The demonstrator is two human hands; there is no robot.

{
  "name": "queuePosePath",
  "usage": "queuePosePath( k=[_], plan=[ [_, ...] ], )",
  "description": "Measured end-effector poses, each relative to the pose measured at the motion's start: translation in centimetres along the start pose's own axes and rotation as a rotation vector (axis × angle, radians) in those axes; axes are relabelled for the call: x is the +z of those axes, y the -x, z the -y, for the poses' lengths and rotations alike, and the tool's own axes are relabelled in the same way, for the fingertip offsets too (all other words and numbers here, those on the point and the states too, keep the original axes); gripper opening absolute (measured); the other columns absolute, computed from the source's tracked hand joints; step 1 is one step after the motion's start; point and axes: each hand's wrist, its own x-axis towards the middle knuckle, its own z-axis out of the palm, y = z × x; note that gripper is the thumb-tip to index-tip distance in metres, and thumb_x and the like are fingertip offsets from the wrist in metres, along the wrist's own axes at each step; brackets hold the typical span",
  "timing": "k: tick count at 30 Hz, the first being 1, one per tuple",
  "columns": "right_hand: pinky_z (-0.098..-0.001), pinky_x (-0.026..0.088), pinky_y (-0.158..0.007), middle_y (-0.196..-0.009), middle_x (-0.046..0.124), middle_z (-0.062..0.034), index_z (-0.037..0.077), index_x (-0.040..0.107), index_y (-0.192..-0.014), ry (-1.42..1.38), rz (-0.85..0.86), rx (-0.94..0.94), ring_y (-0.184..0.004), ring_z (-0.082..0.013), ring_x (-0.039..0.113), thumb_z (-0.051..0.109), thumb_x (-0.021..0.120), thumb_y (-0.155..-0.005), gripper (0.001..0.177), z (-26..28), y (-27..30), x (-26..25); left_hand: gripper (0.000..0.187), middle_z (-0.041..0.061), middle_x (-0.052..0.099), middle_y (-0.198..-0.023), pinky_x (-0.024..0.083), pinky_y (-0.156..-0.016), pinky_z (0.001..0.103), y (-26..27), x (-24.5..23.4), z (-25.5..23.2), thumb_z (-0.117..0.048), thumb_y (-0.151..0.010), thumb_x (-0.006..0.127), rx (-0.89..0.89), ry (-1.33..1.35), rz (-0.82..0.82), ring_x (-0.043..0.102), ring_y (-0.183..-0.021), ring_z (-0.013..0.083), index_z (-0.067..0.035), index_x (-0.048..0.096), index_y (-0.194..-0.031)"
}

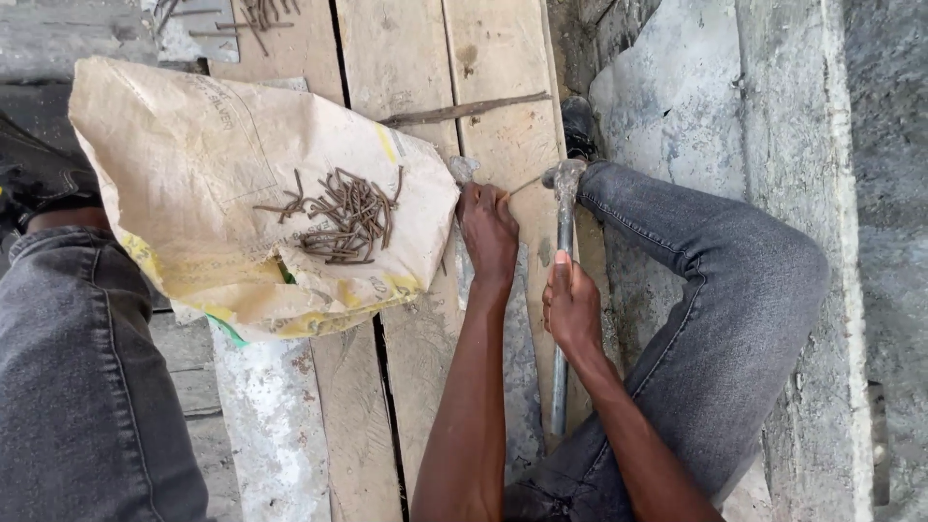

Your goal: The person sits on a wooden floor and repeatedly picks up nails from a sack. They use a hammer to drive the nails into a wooden plank positioned against a concrete wall.

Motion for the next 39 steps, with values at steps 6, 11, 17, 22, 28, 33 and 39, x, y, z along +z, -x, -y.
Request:
queuePosePath(
  k=[6,11,17,22,28,33,39],
  plan=[
    [-0.0273,0.037,-0.035,-0.057,0.039,-0.0030,0.011,0.055,-0.096,-0.145,-0.024,-0.349,-0.036,-0.0087,0.038,0.042,0.034,-0.136,0.055,3.8,0.5,-0.9,0.011,0.010,0.060,-0.101,0.063,-0.084,0.052,-0.8,-0.1,-0.3,-0.005,-0.108,0.078,0.037,0.010,-0.043,0.073,-0.100,0.0486,-0.006,0.072,-0.099],
    [-0.0252,0.041,-0.038,-0.059,0.046,-0.0010,0.012,0.055,-0.098,-0.044,-0.007,-0.343,-0.039,-0.0084,0.042,0.042,0.034,-0.135,0.052,2.1,-0.1,0.4,0.008,0.011,0.061,-0.102,0.061,-0.086,0.054,-0.8,0.4,0.2,-0.005,-0.108,0.078,0.073,-0.009,-0.070,0.072,-0.100,0.0490,-0.005,0.074,-0.100],
    [-0.0264,0.033,-0.034,-0.063,0.043,0.0032,0.013,0.056,-0.096,-0.031,0.131,0.035,-0.039,-0.0050,0.037,0.049,0.042,-0.133,0.054,1.3,-1.4,0.6,0.008,0.010,0.062,-0.101,0.061,-0.089,0.050,-1.5,0.6,0.4,-0.008,-0.107,0.079,0.124,-0.033,-0.074,0.073,-0.101,0.0453,-0.007,0.076,-0.100],
    [-0.0242,0.030,-0.034,-0.067,0.036,0.0049,0.015,0.051,-0.098,-0.195,0.055,0.199,-0.042,-0.0020,0.031,0.047,0.042,-0.131,0.047,1.8,-0.2,1.1,0.011,0.007,0.063,-0.105,0.063,-0.087,0.048,-1.0,-0.5,0.0,-0.018,-0.111,0.081,0.100,-0.056,-0.023,0.076,-0.101,0.0403,-0.011,0.077,-0.103],
    [-0.0239,0.030,-0.034,-0.066,0.034,0.0060,0.016,0.051,-0.096,-0.224,0.051,0.160,-0.040,-0.0015,0.031,0.048,0.044,-0.132,0.049,1.7,0.5,0.6,0.006,0.011,0.064,-0.110,0.065,-0.084,0.058,-1.2,-1.2,0.9,-0.011,-0.105,0.085,0.091,-0.052,0.103,0.076,-0.104,0.0489,-0.009,0.079,-0.107],
    [-0.0251,0.033,-0.033,-0.063,0.039,0.0027,0.014,0.055,-0.095,-0.178,0.061,0.019,-0.038,-0.0036,0.036,0.048,0.048,-0.133,0.051,1.7,0.9,-0.5,0.008,0.008,0.060,-0.101,0.061,-0.078,0.059,-1.0,-1.2,1.0,-0.013,-0.103,0.083,0.074,0.019,0.111,0.073,-0.100,0.0512,-0.011,0.077,-0.097],
    [-0.0256,0.038,-0.035,-0.064,0.045,0.0016,0.012,0.058,-0.096,-0.096,0.090,0.037,-0.040,-0.0055,0.044,0.049,0.047,-0.133,0.054,0.0,1.9,-0.3,0.014,0.004,0.058,-0.096,0.062,-0.077,0.053,-1.6,-0.7,0.3,-0.013,-0.102,0.084,0.012,-0.061,0.087,0.073,-0.094,0.0445,-0.012,0.076,-0.091]
  ],
)
